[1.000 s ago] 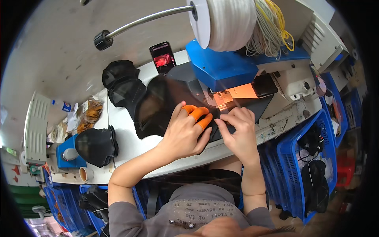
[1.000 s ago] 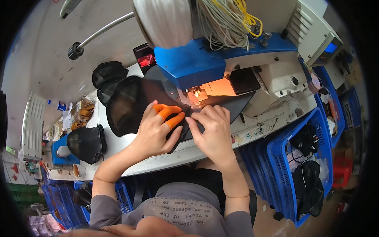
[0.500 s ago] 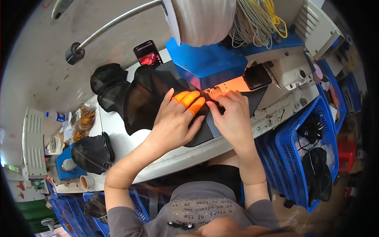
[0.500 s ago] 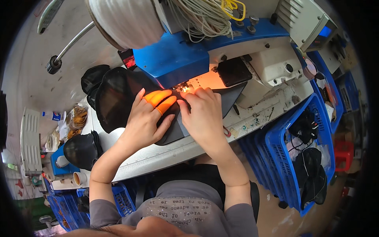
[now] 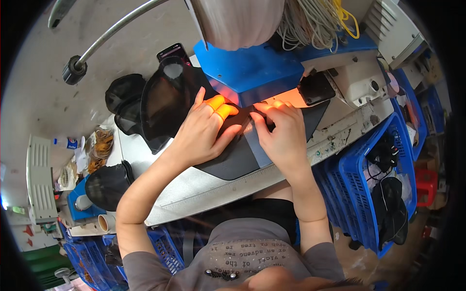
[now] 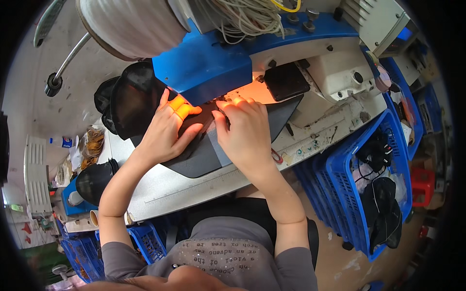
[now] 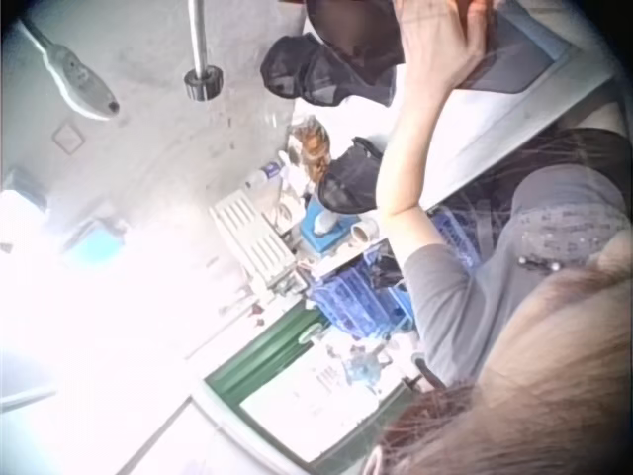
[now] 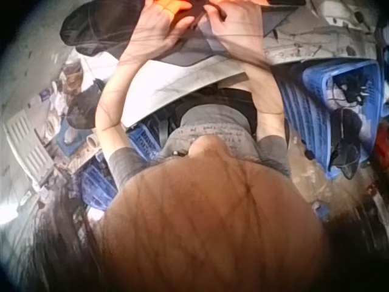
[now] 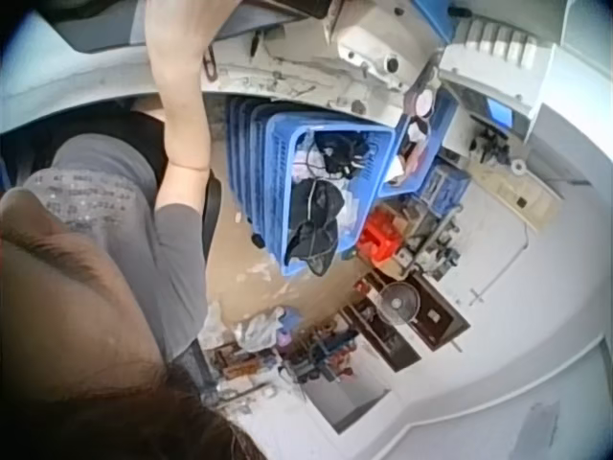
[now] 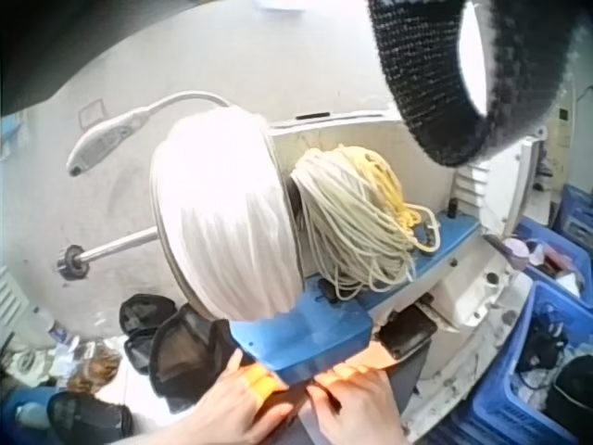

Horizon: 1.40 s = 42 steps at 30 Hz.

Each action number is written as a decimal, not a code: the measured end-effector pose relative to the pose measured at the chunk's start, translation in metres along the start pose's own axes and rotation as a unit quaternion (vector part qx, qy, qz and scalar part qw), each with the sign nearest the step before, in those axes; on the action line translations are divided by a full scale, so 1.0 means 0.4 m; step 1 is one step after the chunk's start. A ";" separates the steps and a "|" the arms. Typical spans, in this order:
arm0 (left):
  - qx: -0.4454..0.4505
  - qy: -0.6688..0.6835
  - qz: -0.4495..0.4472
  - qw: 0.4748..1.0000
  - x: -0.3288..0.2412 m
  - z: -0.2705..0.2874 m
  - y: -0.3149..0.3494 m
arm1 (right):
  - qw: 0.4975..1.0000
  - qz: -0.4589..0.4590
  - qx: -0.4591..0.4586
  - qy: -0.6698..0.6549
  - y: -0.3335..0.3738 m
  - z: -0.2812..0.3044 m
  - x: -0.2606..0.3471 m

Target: The person sews black fabric masks using a sewing machine, repeatedly feeding the fabric through the needle area and guiding it with both hands. They handle multiple mask pieces, aligning them under the machine and occasionally adjusting the fabric or machine components.

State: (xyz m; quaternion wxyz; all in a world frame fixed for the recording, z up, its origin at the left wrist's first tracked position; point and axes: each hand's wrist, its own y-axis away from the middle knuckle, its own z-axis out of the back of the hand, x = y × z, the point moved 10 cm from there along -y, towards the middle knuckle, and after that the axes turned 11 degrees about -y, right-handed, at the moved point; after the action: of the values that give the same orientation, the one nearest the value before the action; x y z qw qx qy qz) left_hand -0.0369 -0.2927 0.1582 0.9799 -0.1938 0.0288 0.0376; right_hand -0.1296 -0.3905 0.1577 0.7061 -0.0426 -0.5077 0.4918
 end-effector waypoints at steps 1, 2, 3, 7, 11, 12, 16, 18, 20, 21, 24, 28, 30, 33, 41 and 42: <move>0.012 0.012 -0.006 1.000 0.004 -0.002 0.003 | 1.000 -0.013 0.006 -0.008 0.007 0.007 -0.007; 0.024 0.024 -0.012 0.999 0.003 0.001 0.002 | 0.999 -0.026 0.012 -0.016 0.013 0.014 -0.017; 0.091 0.025 0.007 0.996 0.011 -0.014 0.007 | 1.000 -0.011 -0.001 -0.017 0.019 0.030 -0.017; 0.114 -0.182 -0.053 0.975 -0.026 0.021 -0.003 | 0.999 0.003 -0.032 -0.037 0.043 0.072 -0.035; 0.082 -0.134 -0.038 0.987 -0.014 0.012 0.004 | 0.998 0.010 -0.030 -0.051 0.049 0.082 -0.035; 0.079 -0.135 -0.035 0.987 -0.015 0.015 0.004 | 0.998 0.012 -0.032 -0.053 0.048 0.080 -0.034; 0.091 -0.161 -0.032 0.982 -0.010 0.002 0.006 | 0.998 0.014 -0.037 -0.056 0.051 0.082 -0.040; 0.096 -0.172 -0.026 0.980 -0.021 0.005 0.002 | 0.997 0.021 -0.037 -0.057 0.052 0.084 -0.038; 0.101 -0.172 -0.012 0.980 -0.034 0.013 -0.002 | 0.997 0.024 -0.033 -0.061 0.051 0.078 -0.036; 0.108 -0.175 0.005 0.979 -0.034 0.008 0.000 | 0.997 0.026 -0.031 -0.060 0.051 0.077 -0.035; 0.126 -0.185 0.049 0.973 -0.046 0.001 -0.003 | 0.997 0.028 -0.033 -0.064 0.052 0.081 -0.036; 0.138 -0.205 0.079 0.966 -0.072 -0.013 -0.019 | 0.997 0.027 -0.029 -0.063 0.053 0.079 -0.037; 0.144 -0.222 0.090 0.960 -0.079 -0.018 -0.029 | 0.997 0.035 -0.021 -0.063 0.053 0.072 -0.033; 0.127 -0.226 0.108 0.960 -0.087 -0.021 -0.049 | 0.997 0.061 0.015 -0.055 0.051 0.071 -0.007; 0.040 -0.146 0.118 0.981 -0.071 -0.006 -0.045 | 0.985 0.107 0.116 -0.066 0.070 0.013 0.052; 0.046 -0.140 0.089 0.985 -0.075 -0.010 -0.034 | 0.985 0.116 0.110 -0.069 0.070 0.015 0.051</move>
State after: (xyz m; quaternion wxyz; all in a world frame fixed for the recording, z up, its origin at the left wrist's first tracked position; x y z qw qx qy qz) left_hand -0.0656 -0.3087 0.1616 0.9748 -0.1383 -0.0897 0.1503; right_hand -0.1523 -0.3635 0.1587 0.6083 0.0105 -0.4895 0.6247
